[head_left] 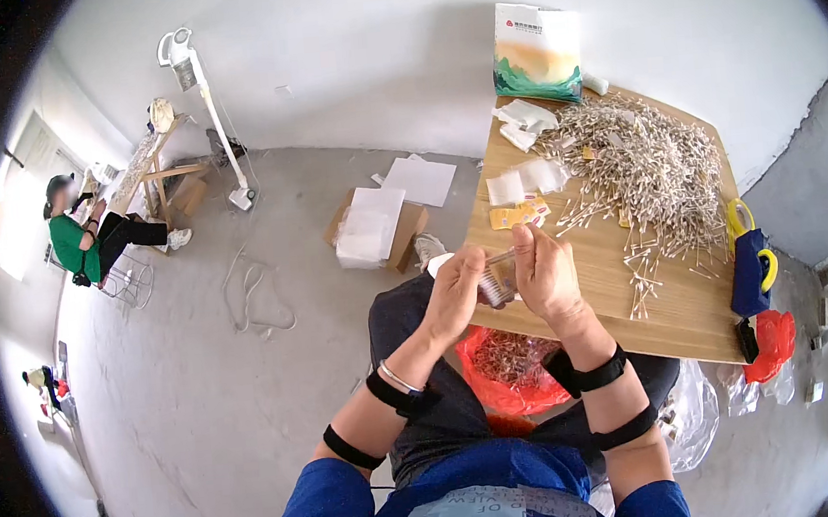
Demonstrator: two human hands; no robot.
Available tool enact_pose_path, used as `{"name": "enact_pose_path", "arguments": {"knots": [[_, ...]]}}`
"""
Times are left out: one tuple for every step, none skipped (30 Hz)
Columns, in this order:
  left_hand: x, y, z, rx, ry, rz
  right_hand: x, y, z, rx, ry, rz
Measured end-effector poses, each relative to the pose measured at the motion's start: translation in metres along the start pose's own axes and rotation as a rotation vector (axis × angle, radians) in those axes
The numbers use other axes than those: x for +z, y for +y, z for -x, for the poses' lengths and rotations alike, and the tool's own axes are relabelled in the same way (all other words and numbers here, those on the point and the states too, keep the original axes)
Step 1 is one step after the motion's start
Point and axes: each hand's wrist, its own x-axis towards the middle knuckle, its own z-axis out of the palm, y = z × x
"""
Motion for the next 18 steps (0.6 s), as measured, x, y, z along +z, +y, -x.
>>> {"name": "enact_pose_path", "arguments": {"knots": [[-0.004,0.003,0.002,-0.022,-0.089,-0.044,-0.007,0.003,0.0,0.012,-0.1,-0.003],[-0.008,0.006,0.003,-0.044,-0.178,-0.087,-0.014,0.001,-0.003,-0.051,-0.164,0.006],[-0.016,0.006,0.003,-0.164,-0.309,-0.019,-0.021,-0.003,-0.005,-0.112,-0.232,0.015],[-0.018,0.007,0.002,-0.181,-0.374,-0.088,-0.025,-0.006,-0.006,-0.173,-0.301,0.024],[-0.017,0.01,0.001,-0.198,-0.438,-0.157,-0.026,-0.008,-0.006,-0.244,-0.343,0.044],[-0.017,0.012,0.002,-0.213,-0.499,-0.226,-0.026,-0.011,-0.004,-0.256,-0.367,0.058],[-0.014,0.008,0.002,-0.227,-0.546,-0.262,-0.025,-0.014,-0.001,-0.269,-0.391,0.072],[-0.009,0.006,0.004,-0.252,-0.518,-0.164,-0.026,-0.017,0.001,-0.282,-0.414,0.086],[-0.002,0.005,0.007,-0.277,-0.493,-0.068,-0.029,-0.019,0.001,-0.274,-0.466,0.111],[0.005,0.005,0.011,-0.302,-0.466,0.029,-0.029,-0.016,0.002,-0.289,-0.472,0.083],[0.009,0.007,0.013,-0.392,-0.433,0.099,-0.028,-0.012,0.005,-0.303,-0.476,0.055],[0.01,0.002,0.015,-0.405,-0.421,0.103,-0.027,-0.008,0.008,-0.315,-0.481,0.026],[0.01,-0.004,0.016,-0.419,-0.409,0.106,-0.026,-0.005,0.011,-0.308,-0.492,0.055],[0.01,-0.01,0.017,-0.432,-0.396,0.11,-0.024,-0.003,0.013,-0.301,-0.503,0.084],[0.01,-0.013,0.016,-0.402,-0.401,0.092,-0.024,-0.001,0.014,-0.294,-0.515,0.116],[0.01,-0.016,0.017,-0.371,-0.404,0.075,-0.025,-0.001,0.015,-0.271,-0.518,0.113],[0.011,-0.018,0.017,-0.34,-0.407,0.057,-0.026,-0.001,0.015,-0.247,-0.521,0.109],[0.013,-0.017,0.016,-0.356,-0.399,0.072,-0.027,-0.001,0.015,-0.225,-0.523,0.106]]}}
